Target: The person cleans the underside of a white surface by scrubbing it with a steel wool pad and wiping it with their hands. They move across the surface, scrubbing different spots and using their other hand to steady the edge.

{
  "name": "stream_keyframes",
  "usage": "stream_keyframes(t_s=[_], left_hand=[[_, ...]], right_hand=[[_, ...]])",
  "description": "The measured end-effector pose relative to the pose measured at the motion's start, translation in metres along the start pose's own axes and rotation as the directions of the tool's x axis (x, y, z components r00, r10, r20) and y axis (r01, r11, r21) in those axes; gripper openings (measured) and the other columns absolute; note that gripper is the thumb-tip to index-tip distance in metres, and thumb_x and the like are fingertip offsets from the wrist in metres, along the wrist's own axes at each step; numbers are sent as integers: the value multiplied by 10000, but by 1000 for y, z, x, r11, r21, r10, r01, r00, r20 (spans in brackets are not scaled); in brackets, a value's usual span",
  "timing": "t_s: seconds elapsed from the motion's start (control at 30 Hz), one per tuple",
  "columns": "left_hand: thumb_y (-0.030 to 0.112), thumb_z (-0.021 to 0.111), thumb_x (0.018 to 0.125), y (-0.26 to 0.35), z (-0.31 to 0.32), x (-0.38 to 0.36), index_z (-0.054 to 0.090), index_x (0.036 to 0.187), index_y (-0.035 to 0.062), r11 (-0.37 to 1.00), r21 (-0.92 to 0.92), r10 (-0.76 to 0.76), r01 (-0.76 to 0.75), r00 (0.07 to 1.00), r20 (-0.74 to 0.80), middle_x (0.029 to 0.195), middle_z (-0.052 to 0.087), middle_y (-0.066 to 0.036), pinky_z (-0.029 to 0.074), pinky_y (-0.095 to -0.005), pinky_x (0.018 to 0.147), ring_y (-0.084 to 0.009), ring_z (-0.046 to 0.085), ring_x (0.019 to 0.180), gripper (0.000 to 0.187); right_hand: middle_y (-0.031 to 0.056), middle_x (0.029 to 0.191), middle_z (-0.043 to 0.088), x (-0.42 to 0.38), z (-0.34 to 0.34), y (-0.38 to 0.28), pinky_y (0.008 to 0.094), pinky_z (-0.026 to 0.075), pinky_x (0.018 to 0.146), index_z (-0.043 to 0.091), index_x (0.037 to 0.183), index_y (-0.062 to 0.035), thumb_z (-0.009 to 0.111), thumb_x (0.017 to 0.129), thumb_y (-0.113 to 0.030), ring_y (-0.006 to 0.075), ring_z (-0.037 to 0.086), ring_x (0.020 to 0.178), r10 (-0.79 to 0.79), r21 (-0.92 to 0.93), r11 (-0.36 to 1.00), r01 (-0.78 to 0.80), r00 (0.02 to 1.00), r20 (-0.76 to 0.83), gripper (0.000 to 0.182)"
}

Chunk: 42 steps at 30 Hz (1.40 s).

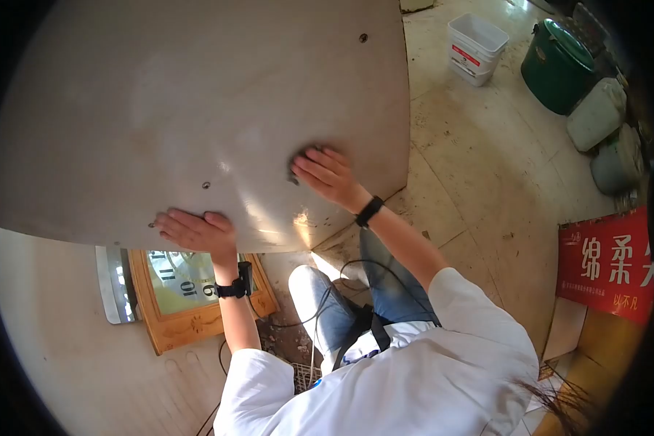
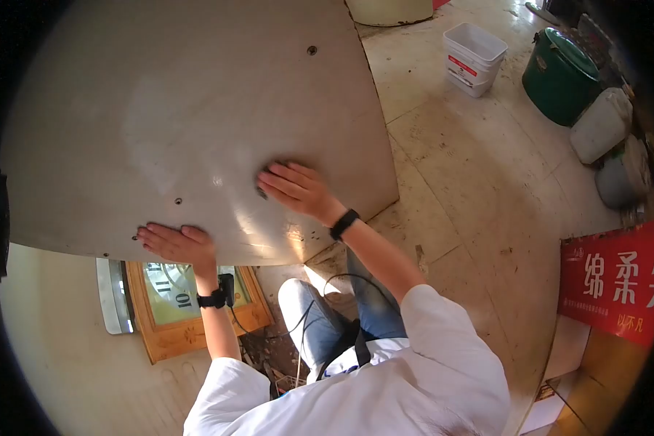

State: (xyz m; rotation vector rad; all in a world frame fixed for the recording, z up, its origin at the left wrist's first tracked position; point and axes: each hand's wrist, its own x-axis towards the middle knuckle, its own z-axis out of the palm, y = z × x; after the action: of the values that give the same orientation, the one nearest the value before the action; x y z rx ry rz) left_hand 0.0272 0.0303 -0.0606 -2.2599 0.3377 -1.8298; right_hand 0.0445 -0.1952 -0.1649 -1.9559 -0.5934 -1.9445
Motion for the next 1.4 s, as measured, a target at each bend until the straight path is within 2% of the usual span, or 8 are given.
stream_keyframes(t_s=[0.17,0.5,0.63,0.87,1.1,1.27,1.37,1.4], left_hand=[[281,224,902,6,0,1,196,1334,-73,1000,-2,16,-16,999,-34,1412,150,-222,104,-437,1068,-342,151,1314,559],[268,229,892,7,-4,0,219,1306,-108,1000,12,3,-4,1000,18,1377,174,-286,119,-492,1051,-414,167,1288,560],[263,233,894,7,-6,2,219,1309,-104,1000,4,15,-15,1000,-4,1382,178,-272,119,-481,1053,-396,164,1294,554],[259,234,901,7,-2,3,201,1337,-63,1000,-27,-2,1,999,-34,1415,158,-206,94,-432,1071,-326,143,1321,543],[264,238,903,5,-4,5,191,1341,-60,999,-39,1,-2,999,-32,1414,160,-207,98,-429,1072,-324,146,1320,547],[259,256,895,2,-7,2,201,1335,-65,1000,-16,-1,1,1000,22,1406,171,-223,105,-439,1067,-344,158,1313,549],[259,263,892,1,-6,-1,217,1329,-67,1000,-7,-1,1,1000,21,1397,189,-231,109,-446,1065,-355,177,1305,547],[259,265,890,0,-4,-1,223,1327,-67,1000,-3,1,-1,1000,18,1394,196,-233,111,-448,1064,-358,184,1302,547]], right_hand=[[110,1314,408,44,-27,70,372,248,1028,457,1241,-69,512,837,-86,266,368,1225,595,86,803,-590,783,-183,408],[196,1271,430,-38,-51,63,444,261,1016,508,1158,31,496,823,-42,342,379,1210,499,-20,867,-499,864,62,343],[176,1278,431,67,-53,118,434,274,1015,493,1165,38,476,829,-7,368,355,1219,418,-134,886,-445,889,-188,339],[144,1252,472,-64,-69,85,387,347,969,550,1112,24,490,818,35,302,386,1217,491,-86,871,-484,866,93,300],[104,1200,522,138,-47,113,362,401,949,567,1090,10,561,773,21,296,445,1165,271,-71,952,-297,930,-247,317],[150,1233,489,2,-42,83,341,380,958,541,1138,-4,518,805,6,294,451,1161,93,-110,990,-93,996,-8,334],[155,1237,482,44,-31,99,337,377,960,556,1122,-12,510,818,0,290,456,1155,480,561,764,-318,862,-165,308],[157,1230,487,86,-38,106,330,373,965,559,1117,-12,514,818,0,290,461,1148,450,244,884,-399,868,-212,303]])
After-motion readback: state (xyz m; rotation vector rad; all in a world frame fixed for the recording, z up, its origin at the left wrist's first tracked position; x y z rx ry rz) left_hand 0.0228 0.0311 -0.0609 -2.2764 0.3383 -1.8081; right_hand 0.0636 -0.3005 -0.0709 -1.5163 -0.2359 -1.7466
